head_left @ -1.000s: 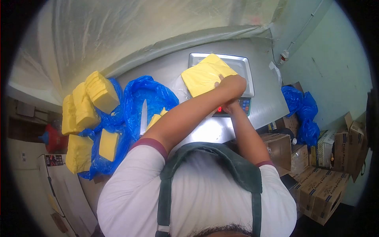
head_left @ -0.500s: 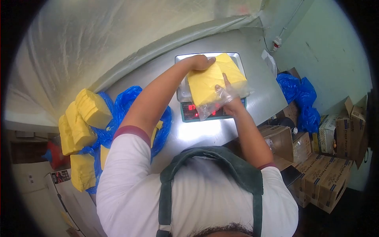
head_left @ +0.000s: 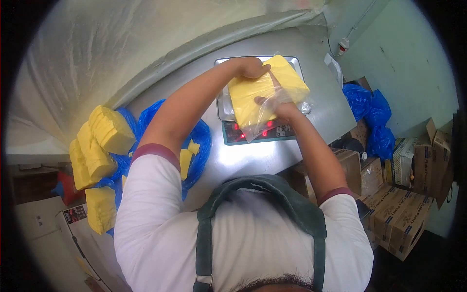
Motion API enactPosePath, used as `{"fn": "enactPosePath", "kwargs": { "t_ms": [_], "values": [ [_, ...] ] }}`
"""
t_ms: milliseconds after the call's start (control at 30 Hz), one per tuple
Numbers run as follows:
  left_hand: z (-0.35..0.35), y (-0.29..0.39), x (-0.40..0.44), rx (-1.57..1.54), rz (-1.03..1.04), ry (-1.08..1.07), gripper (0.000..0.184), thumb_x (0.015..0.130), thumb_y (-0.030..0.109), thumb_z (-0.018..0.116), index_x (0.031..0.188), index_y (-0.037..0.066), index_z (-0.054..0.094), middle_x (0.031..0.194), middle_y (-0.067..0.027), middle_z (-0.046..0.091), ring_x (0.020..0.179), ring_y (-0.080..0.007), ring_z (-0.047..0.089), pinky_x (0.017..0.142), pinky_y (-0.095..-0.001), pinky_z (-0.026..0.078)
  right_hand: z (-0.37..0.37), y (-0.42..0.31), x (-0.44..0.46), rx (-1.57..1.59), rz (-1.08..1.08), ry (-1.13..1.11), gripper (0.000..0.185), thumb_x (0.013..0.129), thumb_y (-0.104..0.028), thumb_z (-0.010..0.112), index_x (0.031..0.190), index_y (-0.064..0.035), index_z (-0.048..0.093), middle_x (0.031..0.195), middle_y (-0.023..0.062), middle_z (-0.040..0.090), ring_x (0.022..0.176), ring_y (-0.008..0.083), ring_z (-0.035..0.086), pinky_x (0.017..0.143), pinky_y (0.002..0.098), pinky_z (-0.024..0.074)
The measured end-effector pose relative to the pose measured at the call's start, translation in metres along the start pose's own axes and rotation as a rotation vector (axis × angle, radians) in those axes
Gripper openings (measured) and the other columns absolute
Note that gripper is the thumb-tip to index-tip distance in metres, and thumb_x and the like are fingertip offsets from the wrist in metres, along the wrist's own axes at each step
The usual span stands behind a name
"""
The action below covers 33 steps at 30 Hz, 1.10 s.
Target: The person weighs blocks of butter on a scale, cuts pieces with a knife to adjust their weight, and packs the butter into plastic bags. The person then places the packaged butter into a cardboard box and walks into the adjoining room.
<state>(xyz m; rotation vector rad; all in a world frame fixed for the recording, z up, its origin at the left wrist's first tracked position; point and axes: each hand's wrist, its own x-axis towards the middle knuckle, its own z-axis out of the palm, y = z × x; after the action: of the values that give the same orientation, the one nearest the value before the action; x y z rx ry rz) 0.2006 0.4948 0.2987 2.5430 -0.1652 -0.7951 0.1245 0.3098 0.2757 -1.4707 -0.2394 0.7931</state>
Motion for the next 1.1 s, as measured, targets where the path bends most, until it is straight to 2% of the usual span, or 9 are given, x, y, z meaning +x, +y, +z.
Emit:
{"fn": "enactPosePath", "kwargs": {
  "t_ms": [233, 300, 433, 600, 733, 833, 933, 1033, 1100],
  "values": [
    [-0.008, 0.007, -0.005, 0.084, 0.073, 0.092, 0.058, 0.101, 0.05, 0.037, 0.129, 0.004, 0.06, 0.12, -0.0228, 0.064, 0.108, -0.0375, 0.06, 0.096, -0.0441, 0.044, -0.01, -0.002, 0.02, -0.224, -0.178, -0.088, 0.093, 0.079, -0.021, 0.081, 0.152, -0.0077, 0.026, 0.134, 0.0134, 0.054, 0.119, 0.0239, 0.055, 0.1, 0.0356, 0.0481],
    [-0.006, 0.002, 0.006, 0.129, 0.161, 0.069, 0.053, 0.099, 0.046, 0.043, 0.125, 0.005, 0.063, 0.113, -0.0214, 0.067, 0.101, -0.0363, 0.063, 0.092, -0.0438, 0.045, -0.005, -0.019, 0.018, -0.653, -0.045, -0.094, 0.085, 0.084, -0.024, 0.077, 0.152, -0.0101, 0.029, 0.137, 0.0144, 0.053, 0.121, 0.0259, 0.054, 0.103, 0.0385, 0.0451],
    [0.004, -0.011, 0.014, 0.098, 0.19, 0.124, 0.048, 0.098, 0.043, 0.047, 0.124, 0.006, 0.064, 0.111, -0.0207, 0.068, 0.098, -0.0358, 0.063, 0.091, -0.0434, 0.046, -0.001, -0.03, 0.014, -0.48, 0.074, -0.115, 0.085, 0.086, -0.035, 0.074, 0.153, -0.0093, 0.028, 0.137, 0.0157, 0.053, 0.122, 0.0286, 0.054, 0.104, 0.0393, 0.0426],
    [0.018, -0.026, 0.017, -0.053, 0.209, 0.413, 0.049, 0.095, 0.047, 0.049, 0.118, 0.008, 0.068, 0.114, -0.0187, 0.068, 0.105, -0.0391, 0.063, 0.094, -0.0436, 0.049, -0.017, 0.045, 0.054, -0.398, -0.368, 0.041, 0.075, 0.092, -0.037, 0.064, 0.15, -0.003, 0.031, 0.144, 0.0233, 0.046, 0.127, 0.0362, 0.05, 0.109, 0.0399, 0.0377],
    [0.021, -0.012, 0.008, -0.009, 0.12, 0.447, 0.048, 0.097, 0.048, 0.051, 0.122, 0.011, 0.066, 0.111, -0.0221, 0.068, 0.106, -0.0389, 0.064, 0.093, -0.0455, 0.049, -0.002, 0.039, 0.03, -0.55, -0.439, 0.149, 0.073, 0.092, -0.037, 0.062, 0.148, -0.0009, 0.033, 0.142, 0.0253, 0.047, 0.127, 0.0381, 0.049, 0.11, 0.0412, 0.0361],
    [0.021, -0.002, 0.006, 0.069, 0.008, 0.42, 0.049, 0.096, 0.048, 0.051, 0.124, 0.008, 0.062, 0.113, -0.0235, 0.067, 0.104, -0.0394, 0.064, 0.093, -0.0464, 0.049, 0.007, 0.03, 0.021, -0.659, -0.441, 0.182, 0.08, 0.09, -0.039, 0.065, 0.149, 0.0019, 0.029, 0.142, 0.0267, 0.046, 0.127, 0.039, 0.049, 0.11, 0.0422, 0.0349],
    [0.035, -0.003, 0.014, 0.166, 0.095, 0.561, 0.049, 0.096, 0.046, 0.051, 0.124, 0.006, 0.057, 0.112, -0.0239, 0.065, 0.103, -0.0398, 0.063, 0.092, -0.0469, 0.05, 0.02, -0.005, -0.002, -0.847, -0.013, -0.125, 0.107, 0.079, -0.048, 0.072, 0.153, 0.0029, 0.014, 0.153, 0.0299, 0.025, 0.139, 0.0424, 0.034, 0.115, 0.0423, 0.0302],
    [0.04, 0.0, 0.01, 0.154, -0.015, 0.619, 0.046, 0.096, 0.043, 0.053, 0.123, 0.005, 0.054, 0.11, -0.0217, 0.064, 0.103, -0.0393, 0.063, 0.091, -0.0473, 0.05, 0.014, 0.007, -0.002, -0.937, -0.129, -0.143, 0.11, 0.077, -0.05, 0.073, 0.153, 0.0025, 0.014, 0.155, 0.0296, 0.021, 0.14, 0.043, 0.031, 0.115, 0.0428, 0.0293],
    [0.044, -0.017, 0.016, 0.339, 0.293, 1.142, 0.04, 0.096, 0.039, 0.053, 0.113, 0.004, 0.059, 0.105, -0.0205, 0.065, 0.1, -0.0387, 0.064, 0.087, -0.0464, 0.051, 0.006, 0.028, 0.007, -1.0, -0.318, -0.074, 0.112, 0.075, -0.051, 0.074, 0.153, 0.0023, 0.014, 0.155, 0.0294, 0.019, 0.141, 0.0434, 0.029, 0.116, 0.0431, 0.0287]
  ]
}}
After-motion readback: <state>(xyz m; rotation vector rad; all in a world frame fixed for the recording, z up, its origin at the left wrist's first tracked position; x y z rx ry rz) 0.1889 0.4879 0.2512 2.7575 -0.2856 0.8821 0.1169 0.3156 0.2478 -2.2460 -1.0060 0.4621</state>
